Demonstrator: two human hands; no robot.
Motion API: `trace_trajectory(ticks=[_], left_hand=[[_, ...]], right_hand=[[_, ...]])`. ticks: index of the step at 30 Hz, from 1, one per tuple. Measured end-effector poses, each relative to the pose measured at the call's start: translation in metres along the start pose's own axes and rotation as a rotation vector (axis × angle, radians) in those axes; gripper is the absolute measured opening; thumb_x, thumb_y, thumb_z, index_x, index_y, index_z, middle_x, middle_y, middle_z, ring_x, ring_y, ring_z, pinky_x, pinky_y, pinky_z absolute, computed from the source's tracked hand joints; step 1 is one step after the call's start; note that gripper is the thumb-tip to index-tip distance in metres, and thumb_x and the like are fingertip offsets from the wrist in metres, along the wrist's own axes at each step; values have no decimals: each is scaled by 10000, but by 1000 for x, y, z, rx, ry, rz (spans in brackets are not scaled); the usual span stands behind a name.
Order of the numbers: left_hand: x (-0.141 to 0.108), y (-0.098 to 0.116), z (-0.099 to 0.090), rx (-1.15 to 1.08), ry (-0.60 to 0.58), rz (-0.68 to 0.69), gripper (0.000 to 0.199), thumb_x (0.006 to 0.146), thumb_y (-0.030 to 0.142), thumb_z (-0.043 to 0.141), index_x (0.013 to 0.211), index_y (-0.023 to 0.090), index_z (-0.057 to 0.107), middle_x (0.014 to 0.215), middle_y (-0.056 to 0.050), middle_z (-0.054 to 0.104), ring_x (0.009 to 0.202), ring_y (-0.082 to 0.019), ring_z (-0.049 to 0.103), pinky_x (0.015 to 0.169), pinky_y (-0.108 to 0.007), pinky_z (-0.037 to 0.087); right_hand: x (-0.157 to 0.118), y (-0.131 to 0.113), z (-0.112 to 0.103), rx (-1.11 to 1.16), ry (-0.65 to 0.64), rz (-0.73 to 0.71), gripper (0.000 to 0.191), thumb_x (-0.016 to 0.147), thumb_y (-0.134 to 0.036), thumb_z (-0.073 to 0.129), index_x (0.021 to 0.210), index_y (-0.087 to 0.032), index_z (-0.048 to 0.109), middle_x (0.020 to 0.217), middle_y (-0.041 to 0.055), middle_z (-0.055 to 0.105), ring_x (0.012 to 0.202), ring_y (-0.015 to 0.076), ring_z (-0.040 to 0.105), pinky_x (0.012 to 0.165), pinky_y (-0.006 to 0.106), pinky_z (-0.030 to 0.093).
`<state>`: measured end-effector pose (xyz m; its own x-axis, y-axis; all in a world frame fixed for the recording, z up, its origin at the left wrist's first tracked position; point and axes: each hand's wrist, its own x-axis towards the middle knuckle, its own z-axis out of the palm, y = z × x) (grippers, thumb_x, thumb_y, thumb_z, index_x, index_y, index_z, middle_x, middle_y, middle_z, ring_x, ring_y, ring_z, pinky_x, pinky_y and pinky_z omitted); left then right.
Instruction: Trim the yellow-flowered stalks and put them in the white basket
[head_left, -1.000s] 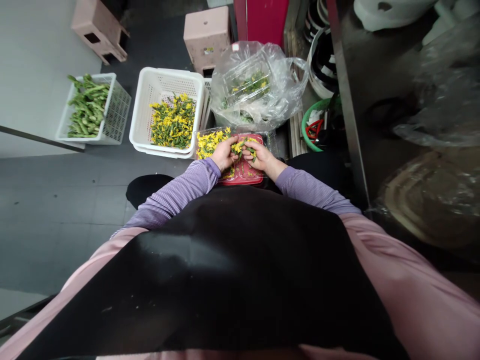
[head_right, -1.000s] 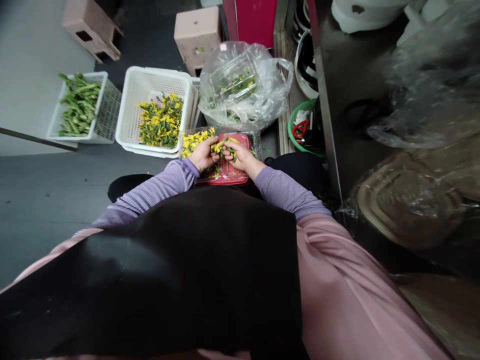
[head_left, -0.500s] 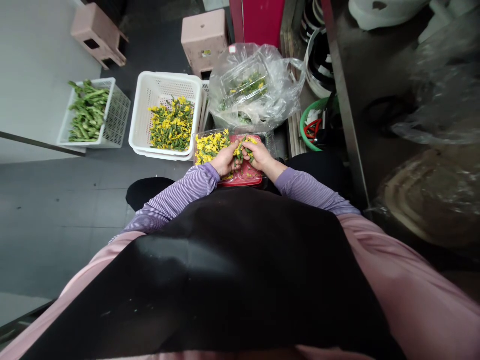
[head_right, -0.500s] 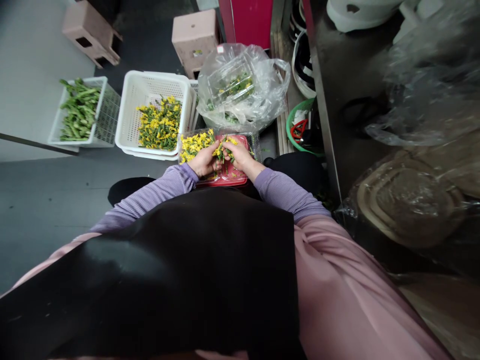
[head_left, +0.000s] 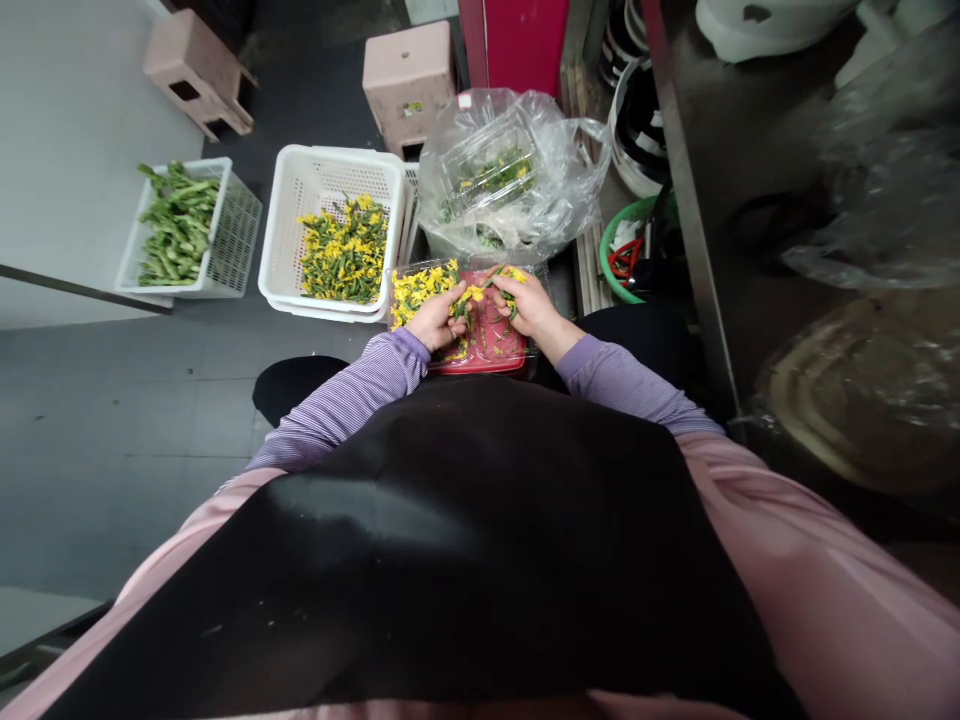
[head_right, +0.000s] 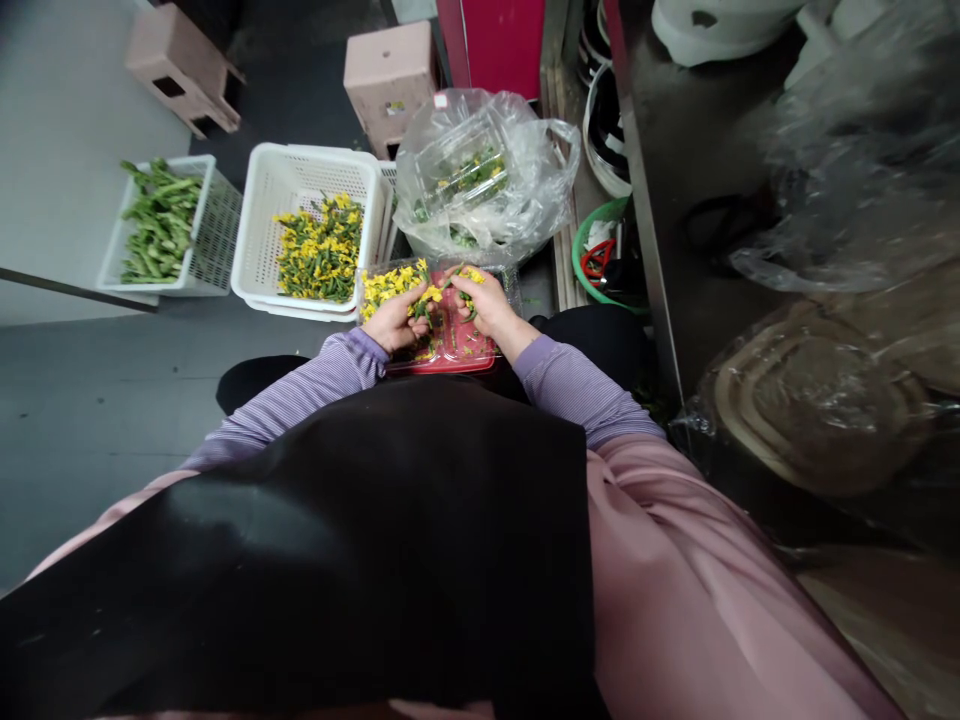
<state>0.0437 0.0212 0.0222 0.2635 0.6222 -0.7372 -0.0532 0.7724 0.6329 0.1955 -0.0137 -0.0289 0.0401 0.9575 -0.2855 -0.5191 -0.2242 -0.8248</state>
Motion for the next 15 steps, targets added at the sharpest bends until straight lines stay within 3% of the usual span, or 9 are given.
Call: trace_trajectory(ticks=[3, 7, 15], left_hand=[[-4, 5, -1, 108, -10, 134, 171, 855, 214, 810, 825, 147, 656, 572, 26, 612, 375, -27, 381, 386, -150, 252], [-5, 13, 2, 272, -16, 263, 196, 741, 95, 842, 898, 119, 727, 664, -8, 695, 471, -55, 500, 427, -162, 293], [-1, 14, 2, 401, -76, 279, 223, 705, 136, 874, 790, 126, 668, 566, 40, 620, 372, -14, 387, 363, -168, 227]], right_hand=[[-1, -5, -5, -121, -38, 36, 338, 766, -337, 874, 973, -178, 659, 673, -32, 619, 451, 50, 401, 381, 186, 258], [-1, -6, -11, -314, -66, 24, 276, 787, -287, 858, 989, -171, 710, 586, -43, 596, 420, 69, 430, 377, 192, 302], [1, -9, -22, -547, -154, 15, 139, 825, -224, 835, 870, -166, 718, 496, -56, 531, 402, 81, 455, 387, 181, 317]])
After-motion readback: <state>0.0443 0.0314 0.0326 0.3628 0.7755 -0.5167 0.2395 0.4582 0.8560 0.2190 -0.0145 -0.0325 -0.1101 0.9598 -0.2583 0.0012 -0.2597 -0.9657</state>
